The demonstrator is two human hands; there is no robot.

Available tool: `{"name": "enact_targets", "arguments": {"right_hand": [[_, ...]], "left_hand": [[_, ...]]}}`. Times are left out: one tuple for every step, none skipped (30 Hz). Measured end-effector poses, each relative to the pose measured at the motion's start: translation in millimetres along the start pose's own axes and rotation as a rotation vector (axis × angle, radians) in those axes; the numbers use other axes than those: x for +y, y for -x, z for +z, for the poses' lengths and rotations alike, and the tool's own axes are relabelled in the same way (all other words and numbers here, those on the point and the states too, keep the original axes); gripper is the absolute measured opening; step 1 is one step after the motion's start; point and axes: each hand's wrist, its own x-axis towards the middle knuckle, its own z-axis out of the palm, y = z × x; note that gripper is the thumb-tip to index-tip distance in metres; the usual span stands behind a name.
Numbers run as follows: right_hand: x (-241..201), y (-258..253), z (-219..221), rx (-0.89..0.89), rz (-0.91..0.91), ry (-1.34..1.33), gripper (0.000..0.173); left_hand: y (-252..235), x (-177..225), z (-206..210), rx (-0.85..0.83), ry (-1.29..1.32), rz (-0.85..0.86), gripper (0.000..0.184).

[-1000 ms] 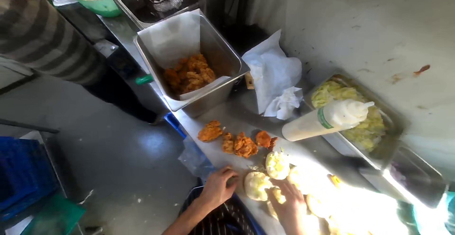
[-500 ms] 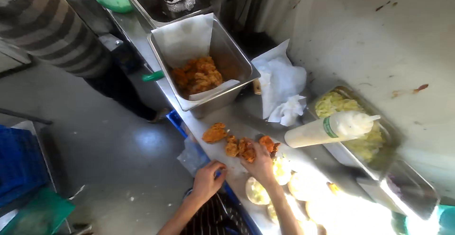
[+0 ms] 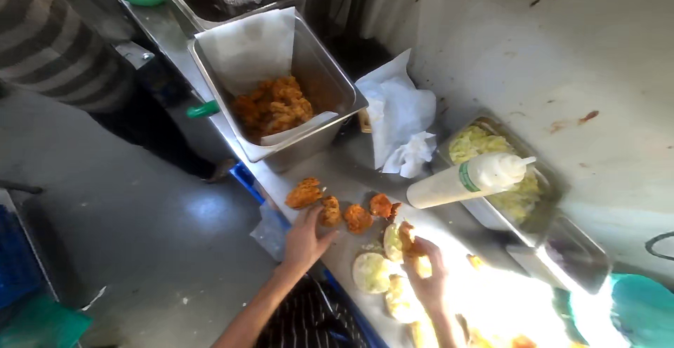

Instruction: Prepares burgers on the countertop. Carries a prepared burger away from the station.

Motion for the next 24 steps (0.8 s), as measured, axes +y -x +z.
{"name": "enact_targets", "arguments": {"right_hand": [[5.1, 3.0, 5.9, -0.041, -0.032, 0.082, 0.040], [8.8, 5.7, 11.7, -0.062, -0.070, 0.167, 0.037], [9.5, 7.9, 14.5, -0.067, -0.100, 0.234, 0.036], [8.4, 8.9, 15.1, -0.062, -0.115, 0.271, 0.036], [7.2, 8.7, 14.8, -0.058, -0.117, 0.286, 0.035], [7.1, 8.2, 14.5, -0.060, -0.109, 0.286, 0.035], [7.6, 7.0, 14.0, -0.061, -0.106, 0.281, 0.035], [7.0, 5.1, 12.6, -0.063, -0.103, 0.277, 0.035], [3.5, 1.9, 10.1, -0.055, -0.103, 0.273, 0.036], [-3.5, -2.4, 7.9, -0.032, -0.106, 0.266, 0.036], [-14.2, -7.7, 7.0, -0.002, -0.115, 0.256, 0.036], [-26.8, -14.3, 8.7, 0.024, -0.130, 0.244, 0.035], [-39.2, -21.9, 13.2, 0.026, -0.151, 0.222, 0.034], [-50.0, -30.0, 21.1, 0.002, -0.175, 0.199, 0.031], [-57.8, -38.7, 31.5, -0.053, -0.190, 0.191, 0.032], [-62.8, -48.5, 42.4, -0.142, -0.185, 0.195, 0.038], [-65.3, -59.1, 53.0, -0.263, -0.156, 0.219, 0.049], [-69.1, -70.4, 60.8, -0.429, -0.094, 0.261, 0.062], [-73.9, -82.1, 66.9, -0.594, -0.032, 0.326, 0.073], [-78.3, -92.6, 72.5, -0.718, 0.006, 0.390, 0.078], [-80.0, -99.4, 77.6, -0.776, 0.017, 0.432, 0.077], [-80.7, -103.5, 80.9, -0.783, 0.019, 0.459, 0.074], [-81.4, -106.7, 81.7, -0.780, 0.015, 0.469, 0.073], [-82.4, -109.1, 80.1, -0.785, 0.010, 0.470, 0.073]], "left_hand": [[-1.5, 0.9, 3.9, -0.008, -0.004, 0.001, 0.070], [-2.8, 2.1, 7.1, -0.011, -0.012, 0.001, 0.072], [-3.7, 2.9, 9.3, -0.013, -0.021, -0.001, 0.073], [-4.2, 3.1, 10.9, -0.011, -0.029, -0.002, 0.074], [-4.5, 3.4, 12.0, -0.005, -0.036, -0.004, 0.074], [-5.0, 4.1, 12.7, -0.002, -0.041, -0.007, 0.075], [-5.9, 5.6, 13.2, -0.001, -0.045, -0.010, 0.077], [-7.0, 7.6, 13.0, -0.009, -0.042, -0.020, 0.078], [-8.4, 9.9, 11.7, -0.027, -0.037, -0.037, 0.078], [-8.9, 11.6, 9.5, -0.049, -0.032, -0.057, 0.078], [-8.6, 12.4, 6.7, -0.077, -0.026, -0.080, 0.078], [-7.9, 12.0, 4.4, -0.098, -0.019, -0.094, 0.077], [-7.1, 11.1, 3.2, -0.095, -0.006, -0.094, 0.076], [-5.8, 9.7, 3.3, -0.082, 0.005, -0.086, 0.075], [-4.5, 8.2, 4.1, -0.069, 0.008, -0.076, 0.074], [-3.9, 6.8, 5.1, -0.065, 0.007, -0.065, 0.073], [-3.4, 5.2, 6.1, -0.068, 0.000, -0.055, 0.071], [-2.4, 3.1, 6.8, -0.062, -0.006, -0.043, 0.069], [-1.9, 1.4, 6.5, -0.058, -0.002, -0.038, 0.068], [-2.1, 0.3, 5.9, -0.054, 0.002, -0.032, 0.067], [-2.4, 0.1, 5.3, -0.058, 0.007, -0.031, 0.067], [-2.9, 1.6, 4.8, -0.067, 0.008, -0.033, 0.068], [-3.7, 3.5, 4.3, -0.074, 0.010, -0.040, 0.069], [-4.4, 5.1, 4.1, -0.080, 0.011, -0.051, 0.071]]}}
